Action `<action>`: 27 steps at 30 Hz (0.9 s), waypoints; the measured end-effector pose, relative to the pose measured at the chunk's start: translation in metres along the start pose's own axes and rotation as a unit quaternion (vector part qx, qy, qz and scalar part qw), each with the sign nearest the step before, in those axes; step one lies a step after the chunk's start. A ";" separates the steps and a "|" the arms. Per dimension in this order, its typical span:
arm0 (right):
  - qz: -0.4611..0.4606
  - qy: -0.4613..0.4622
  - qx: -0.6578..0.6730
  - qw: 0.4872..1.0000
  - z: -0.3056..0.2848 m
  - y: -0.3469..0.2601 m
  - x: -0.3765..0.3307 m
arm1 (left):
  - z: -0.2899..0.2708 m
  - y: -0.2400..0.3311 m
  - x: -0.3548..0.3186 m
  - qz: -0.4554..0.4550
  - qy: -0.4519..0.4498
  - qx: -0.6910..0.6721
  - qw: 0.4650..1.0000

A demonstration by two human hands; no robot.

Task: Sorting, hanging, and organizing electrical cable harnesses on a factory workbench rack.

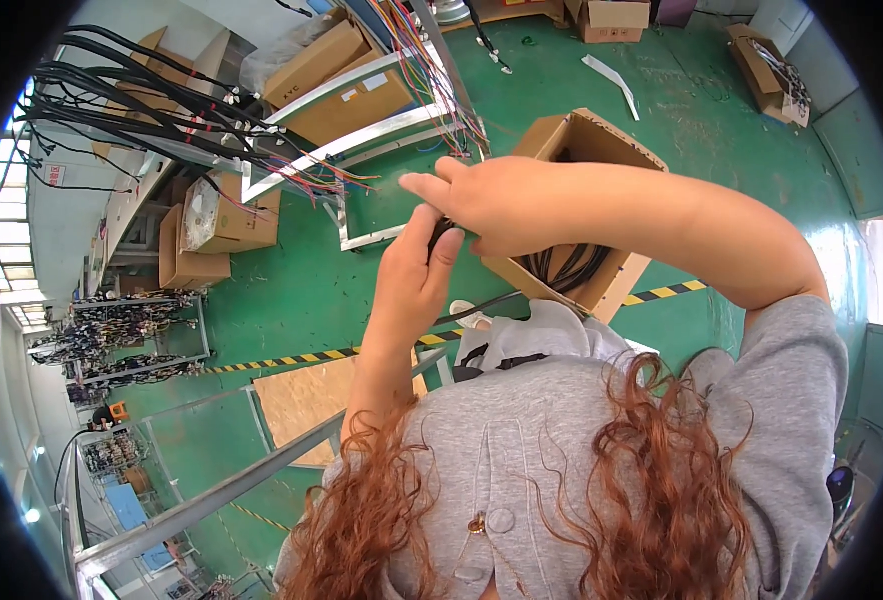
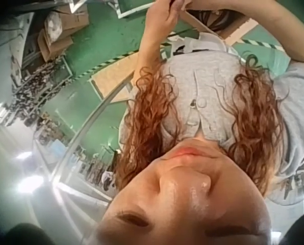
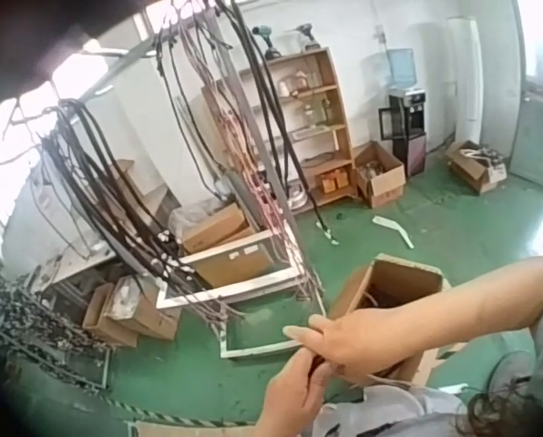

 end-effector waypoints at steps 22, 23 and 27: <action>-0.166 0.003 0.070 0.984 0.003 -0.009 0.015 | -0.032 -0.007 -0.028 0.003 0.004 0.163 0.987; -0.162 -0.006 0.047 0.986 0.004 -0.020 0.022 | -0.032 -0.007 -0.027 0.019 0.019 0.177 0.984; -0.089 0.041 0.128 0.987 -0.007 0.000 0.030 | -0.061 -0.019 -0.043 -0.067 0.035 0.133 0.988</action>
Point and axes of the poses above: each hand's wrist, its own x-axis towards the middle knuckle, its own z-axis out of the palm, y = z × x, the point moved 5 cm from there along x, towards the middle knuckle
